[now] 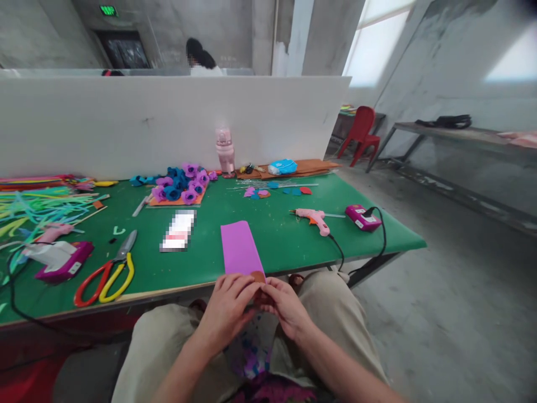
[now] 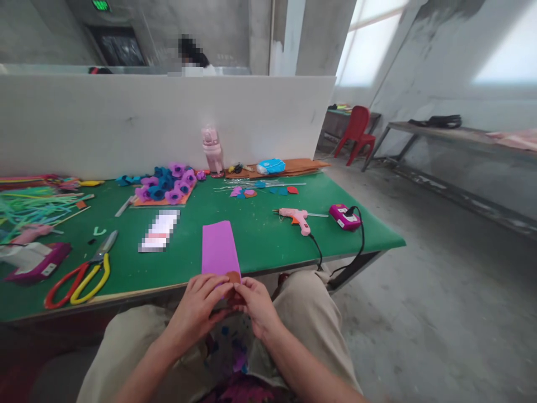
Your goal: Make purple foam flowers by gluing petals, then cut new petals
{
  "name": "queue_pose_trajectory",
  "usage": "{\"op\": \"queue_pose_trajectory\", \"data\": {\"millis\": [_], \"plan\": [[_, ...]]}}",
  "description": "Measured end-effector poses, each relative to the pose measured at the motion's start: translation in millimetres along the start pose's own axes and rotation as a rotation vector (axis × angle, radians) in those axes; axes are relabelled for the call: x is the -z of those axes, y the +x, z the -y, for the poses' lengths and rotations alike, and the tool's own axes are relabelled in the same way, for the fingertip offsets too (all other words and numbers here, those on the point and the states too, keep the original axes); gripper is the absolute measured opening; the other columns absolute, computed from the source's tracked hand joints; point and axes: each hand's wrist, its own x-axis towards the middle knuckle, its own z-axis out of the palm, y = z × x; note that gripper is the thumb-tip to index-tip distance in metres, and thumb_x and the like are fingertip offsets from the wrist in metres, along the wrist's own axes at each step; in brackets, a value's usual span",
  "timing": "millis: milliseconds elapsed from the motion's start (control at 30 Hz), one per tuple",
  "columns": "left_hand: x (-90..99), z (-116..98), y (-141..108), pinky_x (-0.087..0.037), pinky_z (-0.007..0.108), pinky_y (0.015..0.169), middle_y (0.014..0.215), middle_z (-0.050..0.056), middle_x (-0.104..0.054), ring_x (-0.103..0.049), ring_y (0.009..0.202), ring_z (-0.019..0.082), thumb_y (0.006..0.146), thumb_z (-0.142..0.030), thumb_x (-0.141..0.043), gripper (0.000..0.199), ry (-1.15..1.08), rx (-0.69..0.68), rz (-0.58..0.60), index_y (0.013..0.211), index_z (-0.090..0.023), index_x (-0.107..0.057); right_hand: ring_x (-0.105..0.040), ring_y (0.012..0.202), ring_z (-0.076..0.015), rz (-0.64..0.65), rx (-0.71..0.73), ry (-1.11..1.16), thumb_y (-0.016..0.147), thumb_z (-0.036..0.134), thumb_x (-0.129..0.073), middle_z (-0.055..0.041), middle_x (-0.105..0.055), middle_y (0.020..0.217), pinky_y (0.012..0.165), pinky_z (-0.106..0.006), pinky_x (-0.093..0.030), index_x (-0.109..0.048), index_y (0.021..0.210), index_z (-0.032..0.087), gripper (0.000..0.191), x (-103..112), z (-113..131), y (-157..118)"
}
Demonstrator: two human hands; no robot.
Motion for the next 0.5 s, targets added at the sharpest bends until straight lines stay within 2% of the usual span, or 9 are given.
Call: {"op": "queue_pose_trajectory", "data": {"millis": [100,200,333,400,500], "plan": [[-2.4,1,-5,-0.037,0.043,0.092,0.121,0.009,-0.058,-0.048,0.109,0.024,0.076,-0.005,-0.052,0.048,0.052,0.015,0.01,0.121,-0.022,-0.053,-0.053,0.049,-0.0061,-0.02,0.029,0.02,0.057,0.038,-0.077,0.003,-0.06,0.058,0.049,-0.017,-0.04,-0.059,0.07,0.015,0.032,1,-3,0],[0.0,7,-9,-0.039,0.044,0.091,0.123,0.01,-0.057,-0.047,0.111,0.026,0.074,-0.003,-0.051,0.052,0.038,0.119,-0.045,0.123,-0.022,-0.052,-0.053,0.048,-0.0061,-0.025,0.004,0.063,0.056,0.036,-0.078,0.0028,-0.06,0.057,0.048,-0.017,-0.04,-0.057,0.069,0.015,0.032,2,-2,-2],[7.5,19,-14,-0.043,0.042,0.087,0.108,0.011,-0.06,-0.053,0.1,0.025,0.08,-0.014,-0.051,0.03,-0.128,0.432,-0.267,0.109,-0.018,-0.057,-0.055,0.048,-0.0075,-0.037,-0.038,0.076,0.054,0.035,-0.078,0.0028,-0.059,0.056,0.047,-0.018,-0.041,-0.055,0.067,0.016,0.032,3,3,-5],[8.7,21,-17,-0.048,0.036,0.075,0.096,0.008,-0.061,-0.058,0.085,0.021,0.084,-0.025,-0.049,0.02,-0.346,0.635,-0.343,0.101,-0.018,-0.056,-0.055,0.047,-0.0076,-0.043,-0.042,0.051,0.055,0.035,-0.077,0.0033,-0.059,0.055,0.046,-0.018,-0.041,-0.054,0.067,0.016,0.032,3,4,-5],[5.2,13,-23,-0.046,0.025,0.053,0.083,0.002,-0.059,-0.057,0.064,0.014,0.085,-0.04,-0.048,0.021,-0.77,0.935,-0.409,0.093,-0.02,-0.052,-0.056,0.047,-0.0075,-0.041,-0.036,-0.014,0.056,0.037,-0.076,0.0032,-0.06,0.057,0.045,-0.017,-0.04,-0.054,0.068,0.016,0.032,2,3,-6]]}}
